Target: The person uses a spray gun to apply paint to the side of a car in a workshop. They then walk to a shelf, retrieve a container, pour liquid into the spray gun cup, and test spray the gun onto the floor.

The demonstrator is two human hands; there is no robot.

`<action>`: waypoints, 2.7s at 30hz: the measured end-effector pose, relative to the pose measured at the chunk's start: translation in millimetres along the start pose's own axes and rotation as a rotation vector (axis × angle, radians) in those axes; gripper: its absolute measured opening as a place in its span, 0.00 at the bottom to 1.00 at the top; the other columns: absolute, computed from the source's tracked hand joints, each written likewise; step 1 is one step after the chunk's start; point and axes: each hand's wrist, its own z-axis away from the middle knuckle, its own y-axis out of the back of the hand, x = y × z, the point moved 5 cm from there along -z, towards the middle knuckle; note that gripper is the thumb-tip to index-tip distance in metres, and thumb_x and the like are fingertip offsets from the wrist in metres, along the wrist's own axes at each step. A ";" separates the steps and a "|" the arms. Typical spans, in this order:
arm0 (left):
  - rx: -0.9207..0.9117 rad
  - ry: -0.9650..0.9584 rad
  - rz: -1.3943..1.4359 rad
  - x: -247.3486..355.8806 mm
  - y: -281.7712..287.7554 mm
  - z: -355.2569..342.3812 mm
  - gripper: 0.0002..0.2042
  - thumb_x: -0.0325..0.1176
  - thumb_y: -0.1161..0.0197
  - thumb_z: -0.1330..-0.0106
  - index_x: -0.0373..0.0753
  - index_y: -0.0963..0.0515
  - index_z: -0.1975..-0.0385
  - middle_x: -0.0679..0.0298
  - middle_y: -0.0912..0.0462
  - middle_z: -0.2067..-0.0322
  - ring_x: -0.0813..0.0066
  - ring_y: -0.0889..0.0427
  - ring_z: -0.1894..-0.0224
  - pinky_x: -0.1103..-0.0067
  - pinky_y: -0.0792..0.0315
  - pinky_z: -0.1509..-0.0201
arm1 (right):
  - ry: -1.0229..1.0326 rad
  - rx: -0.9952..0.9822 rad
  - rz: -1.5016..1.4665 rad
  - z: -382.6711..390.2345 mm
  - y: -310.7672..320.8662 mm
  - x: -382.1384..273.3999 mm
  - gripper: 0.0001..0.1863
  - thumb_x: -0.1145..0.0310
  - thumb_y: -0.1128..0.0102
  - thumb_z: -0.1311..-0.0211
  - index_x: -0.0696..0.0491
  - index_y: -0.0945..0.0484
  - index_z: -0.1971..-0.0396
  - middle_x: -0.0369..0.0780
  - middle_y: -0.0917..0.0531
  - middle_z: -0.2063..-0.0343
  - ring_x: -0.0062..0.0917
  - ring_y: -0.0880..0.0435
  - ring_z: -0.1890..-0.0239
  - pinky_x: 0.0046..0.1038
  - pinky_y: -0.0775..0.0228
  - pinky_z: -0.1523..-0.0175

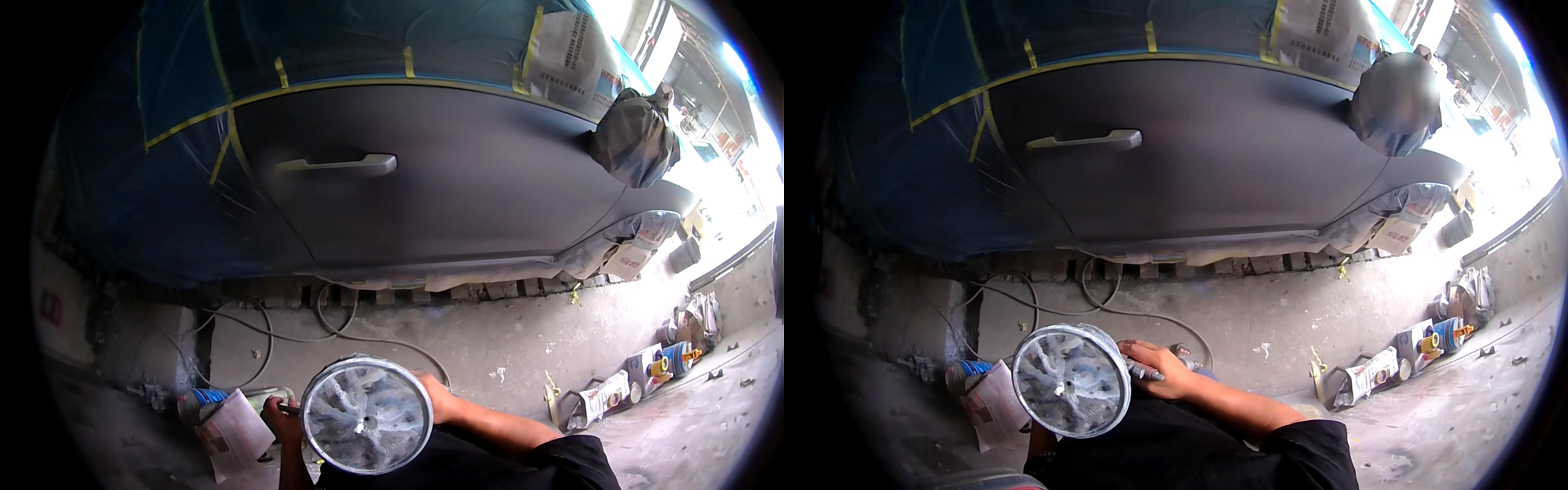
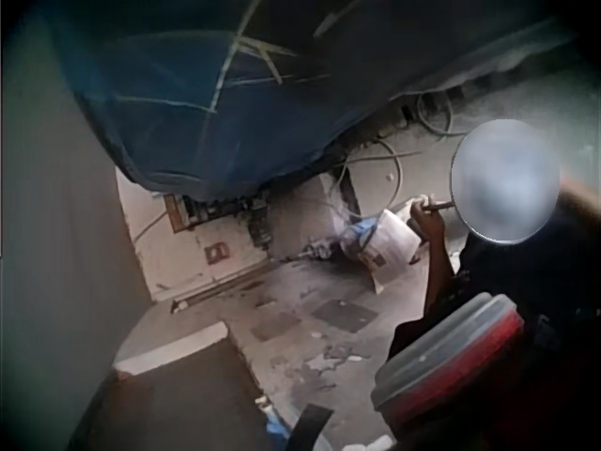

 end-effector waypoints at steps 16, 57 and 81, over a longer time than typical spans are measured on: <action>-0.107 0.093 0.012 -16.3 -43.9 -14.3 0.18 0.37 0.34 0.44 0.37 0.29 0.58 0.52 0.26 0.60 0.63 0.23 0.61 0.73 0.29 0.60 | 0.005 -0.007 -0.034 -1.4 33.6 22.2 0.26 0.73 0.43 0.49 0.60 0.33 0.47 0.49 0.26 0.50 0.45 0.26 0.49 0.37 0.31 0.47; 0.288 0.323 0.043 -402.4 125.0 -286.8 0.20 0.39 0.47 0.31 0.33 0.36 0.46 0.49 0.30 0.50 0.59 0.31 0.46 0.70 0.39 0.41 | 0.159 -0.295 -0.174 -469.3 -278.3 94.4 0.22 0.74 0.40 0.54 0.61 0.29 0.55 0.51 0.25 0.58 0.46 0.26 0.53 0.38 0.35 0.48; 0.646 0.563 0.091 -515.4 190.4 -474.2 0.16 0.36 0.43 0.36 0.35 0.32 0.52 0.49 0.29 0.53 0.50 0.29 0.51 0.67 0.35 0.46 | -0.493 -0.305 -0.340 -756.4 -439.5 222.5 0.07 0.67 0.44 0.38 0.55 0.21 0.66 0.33 0.19 0.72 0.18 0.24 0.70 0.23 0.33 0.64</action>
